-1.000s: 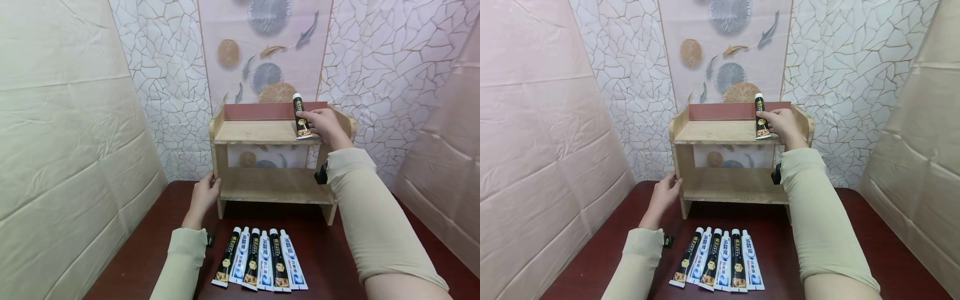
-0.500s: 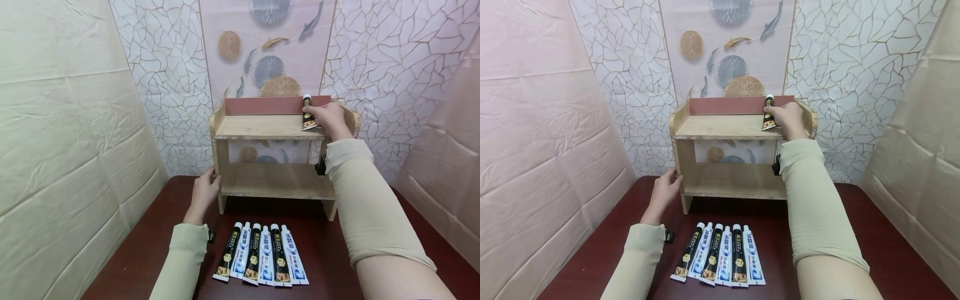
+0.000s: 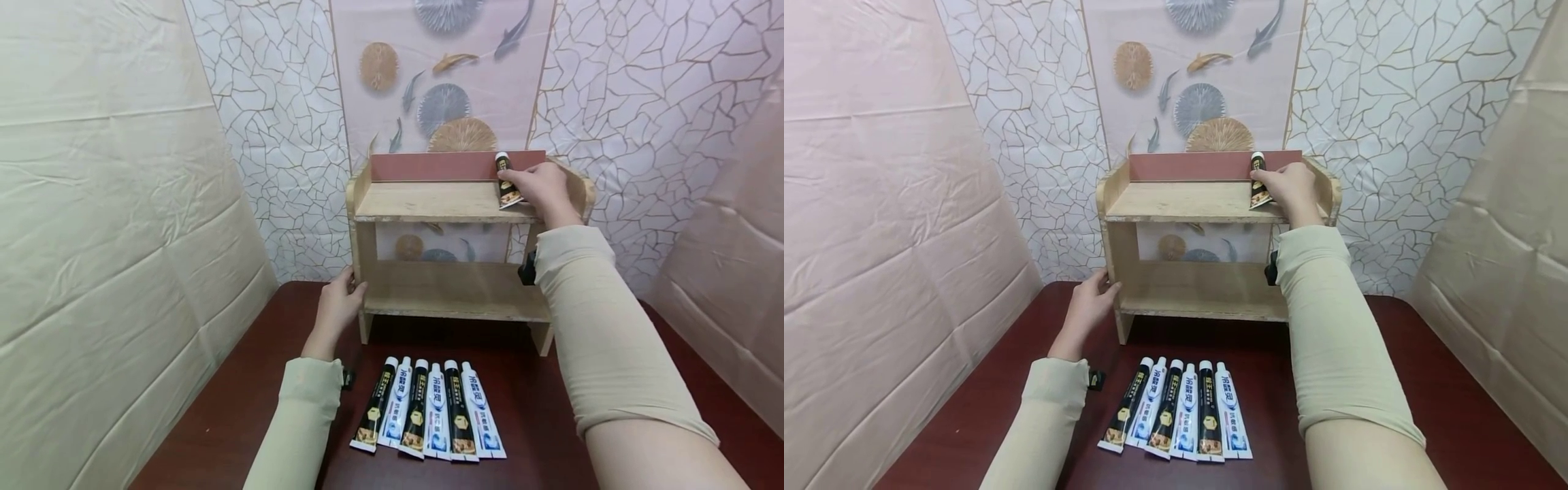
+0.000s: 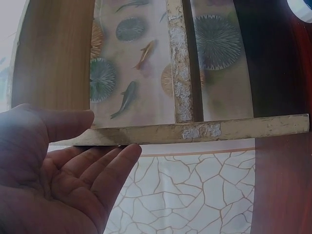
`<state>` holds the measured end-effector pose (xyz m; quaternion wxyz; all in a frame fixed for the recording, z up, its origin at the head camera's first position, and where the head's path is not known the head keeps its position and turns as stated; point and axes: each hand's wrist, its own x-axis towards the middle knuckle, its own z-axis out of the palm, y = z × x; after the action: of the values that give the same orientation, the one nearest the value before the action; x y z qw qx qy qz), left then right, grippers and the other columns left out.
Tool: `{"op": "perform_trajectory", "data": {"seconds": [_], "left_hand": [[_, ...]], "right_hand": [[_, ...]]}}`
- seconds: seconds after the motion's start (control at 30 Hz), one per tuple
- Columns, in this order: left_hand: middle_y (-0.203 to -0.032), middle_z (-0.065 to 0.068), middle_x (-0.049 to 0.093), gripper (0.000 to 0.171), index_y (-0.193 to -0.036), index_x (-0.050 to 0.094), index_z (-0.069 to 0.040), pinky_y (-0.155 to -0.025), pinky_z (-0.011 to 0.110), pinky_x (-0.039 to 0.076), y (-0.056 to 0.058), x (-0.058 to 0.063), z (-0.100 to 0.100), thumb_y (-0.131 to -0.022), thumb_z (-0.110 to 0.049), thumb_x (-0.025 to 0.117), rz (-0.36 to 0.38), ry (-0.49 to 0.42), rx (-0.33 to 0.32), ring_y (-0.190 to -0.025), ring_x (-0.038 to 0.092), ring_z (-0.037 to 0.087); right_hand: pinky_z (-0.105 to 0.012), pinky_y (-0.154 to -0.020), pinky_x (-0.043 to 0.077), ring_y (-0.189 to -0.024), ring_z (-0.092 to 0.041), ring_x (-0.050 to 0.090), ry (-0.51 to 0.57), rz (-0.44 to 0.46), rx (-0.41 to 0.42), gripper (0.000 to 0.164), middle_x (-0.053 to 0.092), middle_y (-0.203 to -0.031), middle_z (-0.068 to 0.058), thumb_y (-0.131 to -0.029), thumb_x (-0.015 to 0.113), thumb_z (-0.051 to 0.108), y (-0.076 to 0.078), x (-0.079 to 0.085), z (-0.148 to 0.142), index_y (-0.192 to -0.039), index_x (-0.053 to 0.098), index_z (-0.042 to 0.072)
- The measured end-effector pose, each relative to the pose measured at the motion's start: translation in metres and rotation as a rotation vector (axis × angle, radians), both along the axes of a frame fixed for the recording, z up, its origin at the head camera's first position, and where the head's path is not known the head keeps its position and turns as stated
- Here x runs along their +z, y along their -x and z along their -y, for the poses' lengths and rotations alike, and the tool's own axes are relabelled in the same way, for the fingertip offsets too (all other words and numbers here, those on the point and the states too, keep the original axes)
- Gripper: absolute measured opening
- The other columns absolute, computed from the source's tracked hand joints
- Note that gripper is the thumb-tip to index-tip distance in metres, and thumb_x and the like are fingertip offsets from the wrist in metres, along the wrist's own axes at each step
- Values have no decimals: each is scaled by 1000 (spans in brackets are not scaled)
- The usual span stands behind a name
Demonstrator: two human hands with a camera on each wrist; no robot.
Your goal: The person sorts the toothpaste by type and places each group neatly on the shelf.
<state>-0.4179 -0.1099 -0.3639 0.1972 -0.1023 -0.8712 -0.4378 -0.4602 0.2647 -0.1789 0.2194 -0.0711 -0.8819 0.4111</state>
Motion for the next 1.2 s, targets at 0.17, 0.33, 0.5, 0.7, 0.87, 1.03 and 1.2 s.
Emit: {"op": "perform_trajectory", "data": {"seconds": [0.17,0.33,0.5,0.7,0.87,1.03,1.2], "left_hand": [[-139,20,59,48,-148,51,-12,-92,47,55,-1,-1,0,-101,-23,62,7,-8,9,-123,61,33],[-140,20,58,48,-148,51,-12,-93,46,54,0,-2,-1,-102,-23,61,14,-11,4,-124,60,33],[-142,19,56,50,-149,49,-12,-94,46,54,-1,-2,-1,-102,-25,60,23,-8,-7,-125,60,33],[-139,21,58,48,-148,51,-12,-96,48,53,0,-1,0,-102,-25,61,7,2,-12,-125,59,33],[-138,20,60,49,-148,51,-13,-95,46,53,1,0,1,-102,-26,61,9,-9,-6,-124,60,32],[-140,19,58,50,-149,49,-12,-95,46,54,1,1,1,-102,-25,61,22,-15,-11,-124,60,32],[-140,19,58,51,-150,49,-13,-95,46,54,2,0,2,-102,-25,61,30,-21,-14,-125,60,32]], "right_hand": [[-32,-67,41,-82,-21,49,-37,-9,-4,55,61,-99,-8,-87,67,58,1,-2,0,-98,70,4],[-33,-65,40,-78,-22,48,-70,-10,-7,50,58,-84,-2,-87,67,57,-1,-2,0,-85,68,7],[-33,-67,40,-82,-24,49,-108,15,4,56,61,-95,-8,-89,64,58,-3,-3,-1,-96,70,3],[-33,-66,40,-81,-24,49,-127,20,9,58,60,-91,-7,-89,63,60,-2,0,-2,-95,69,3],[-33,-62,39,-72,-21,48,-153,16,15,53,58,-74,1,-89,63,59,0,2,-1,-83,68,6],[-33,-57,38,-62,-19,46,-217,21,20,51,52,-59,5,-91,60,56,3,3,-1,-74,63,8],[-34,-61,38,-68,-21,47,-243,29,25,52,52,-64,3,-92,58,57,3,3,1,-80,62,7]]}}
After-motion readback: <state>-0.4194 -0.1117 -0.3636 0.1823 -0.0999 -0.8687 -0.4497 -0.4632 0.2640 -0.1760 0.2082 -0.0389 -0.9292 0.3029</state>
